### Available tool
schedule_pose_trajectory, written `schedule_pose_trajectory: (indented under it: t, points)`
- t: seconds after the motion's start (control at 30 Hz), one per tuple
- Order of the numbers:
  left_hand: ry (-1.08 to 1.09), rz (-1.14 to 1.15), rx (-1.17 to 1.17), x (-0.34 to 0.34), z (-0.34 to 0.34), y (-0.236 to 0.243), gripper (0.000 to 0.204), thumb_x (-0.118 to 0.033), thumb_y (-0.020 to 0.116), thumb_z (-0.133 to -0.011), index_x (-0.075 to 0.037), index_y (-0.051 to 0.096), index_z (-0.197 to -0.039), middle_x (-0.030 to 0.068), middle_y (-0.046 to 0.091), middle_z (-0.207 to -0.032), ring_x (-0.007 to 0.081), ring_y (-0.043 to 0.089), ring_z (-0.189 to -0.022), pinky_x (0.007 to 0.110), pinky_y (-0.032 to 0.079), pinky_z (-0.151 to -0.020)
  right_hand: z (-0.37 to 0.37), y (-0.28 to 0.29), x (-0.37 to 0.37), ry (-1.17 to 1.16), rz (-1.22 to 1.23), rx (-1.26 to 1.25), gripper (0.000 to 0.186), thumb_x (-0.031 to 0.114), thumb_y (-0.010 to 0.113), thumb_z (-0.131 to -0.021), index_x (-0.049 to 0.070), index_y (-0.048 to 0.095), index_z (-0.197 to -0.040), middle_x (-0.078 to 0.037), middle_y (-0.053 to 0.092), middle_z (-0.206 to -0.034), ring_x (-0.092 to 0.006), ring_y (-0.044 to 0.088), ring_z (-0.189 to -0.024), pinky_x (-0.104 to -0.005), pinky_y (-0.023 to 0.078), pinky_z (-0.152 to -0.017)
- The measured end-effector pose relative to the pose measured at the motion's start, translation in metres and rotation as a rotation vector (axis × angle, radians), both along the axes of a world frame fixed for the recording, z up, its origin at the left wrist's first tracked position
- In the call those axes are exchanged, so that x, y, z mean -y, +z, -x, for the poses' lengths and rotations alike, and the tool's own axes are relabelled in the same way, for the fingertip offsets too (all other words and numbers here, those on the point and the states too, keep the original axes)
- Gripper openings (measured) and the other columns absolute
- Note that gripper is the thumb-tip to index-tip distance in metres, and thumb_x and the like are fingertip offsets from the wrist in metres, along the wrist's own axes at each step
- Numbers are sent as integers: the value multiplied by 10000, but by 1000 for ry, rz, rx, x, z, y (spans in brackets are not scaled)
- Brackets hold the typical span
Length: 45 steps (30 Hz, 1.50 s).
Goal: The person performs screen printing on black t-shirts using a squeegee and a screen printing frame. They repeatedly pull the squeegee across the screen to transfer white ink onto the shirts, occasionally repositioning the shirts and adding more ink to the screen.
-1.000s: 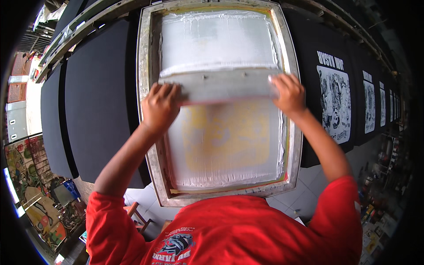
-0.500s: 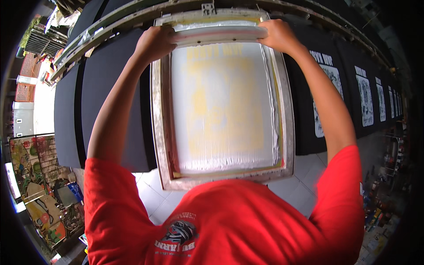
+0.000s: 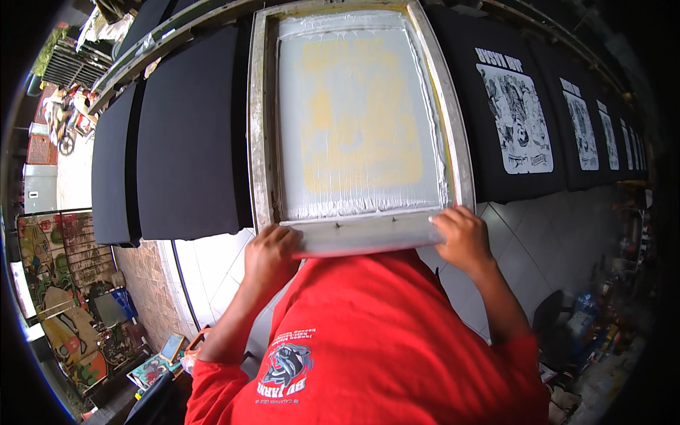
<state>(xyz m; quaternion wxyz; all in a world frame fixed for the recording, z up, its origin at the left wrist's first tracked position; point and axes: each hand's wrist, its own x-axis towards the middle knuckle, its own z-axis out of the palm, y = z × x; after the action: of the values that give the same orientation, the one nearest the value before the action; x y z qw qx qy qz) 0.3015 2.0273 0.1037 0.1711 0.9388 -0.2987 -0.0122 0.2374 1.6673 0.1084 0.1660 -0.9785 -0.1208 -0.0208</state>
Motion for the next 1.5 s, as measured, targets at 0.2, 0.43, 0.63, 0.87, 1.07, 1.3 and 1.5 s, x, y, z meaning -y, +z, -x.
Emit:
schedule_pose_trajectory:
  t: [0.2, 0.43, 0.63, 0.87, 1.07, 1.3, 1.5]
  points:
    - [-2, 20, 212, 2, 11, -36, 232, -88, 657, -670, -99, 677, -901, 17, 657, -870, 198, 640, -823, 312, 541, -629, 20, -43, -5, -50, 14, 143, 293, 9, 671, -634, 69, 662, -921, -49, 632, -894, -263, 609, -832, -374, 520, -708]
    - [75, -3, 131, 11, -48, -39, 280, -135, 712, -657, -119, 681, -935, 65, 660, -895, 283, 649, -840, 397, 554, -664, -43, -41, 11, -41, 52, 125, 358, 27, 680, -622, 92, 683, -974, -83, 641, -937, -302, 613, -885, -407, 529, -731]
    - [-63, 21, 74, 2, -25, -14, 183, -67, 691, -657, -101, 660, -834, 40, 648, -819, 254, 648, -817, 380, 555, -670, -10, -2, 3, -42, 66, -2, 292, 58, 700, -650, 90, 685, -941, -61, 652, -922, -274, 638, -889, -407, 544, -724]
    - [-24, 19, 224, 11, -20, -49, 316, -28, 669, -613, -53, 684, -928, 54, 682, -908, 228, 651, -842, 329, 549, -724, -13, -54, 0, -53, 6, 261, 325, -10, 680, -619, 40, 665, -940, -76, 662, -922, -288, 631, -823, -364, 533, -729]
    - [-46, -3, 232, 26, -95, -46, 343, -42, 666, -608, -54, 686, -950, 56, 683, -924, 230, 651, -819, 333, 551, -732, -94, -53, 21, 13, 18, 223, 335, 2, 663, -643, 36, 671, -976, -72, 657, -928, -268, 619, -812, -348, 531, -732]
    - [-30, 7, 306, 46, -206, -56, 374, -21, 682, -597, -87, 688, -965, 35, 678, -916, 235, 647, -793, 326, 548, -698, -212, -57, 46, 27, 60, 250, 340, 30, 695, -639, 76, 678, -975, -47, 654, -933, -257, 609, -837, -346, 528, -730]
    - [-13, -14, 403, 66, -308, -74, 232, -136, 733, -704, -132, 665, -926, 19, 656, -853, 221, 649, -798, 333, 552, -715, -318, -75, 74, 29, 106, 327, 354, 91, 740, -622, 119, 654, -964, -43, 635, -950, -291, 613, -882, -394, 544, -744]
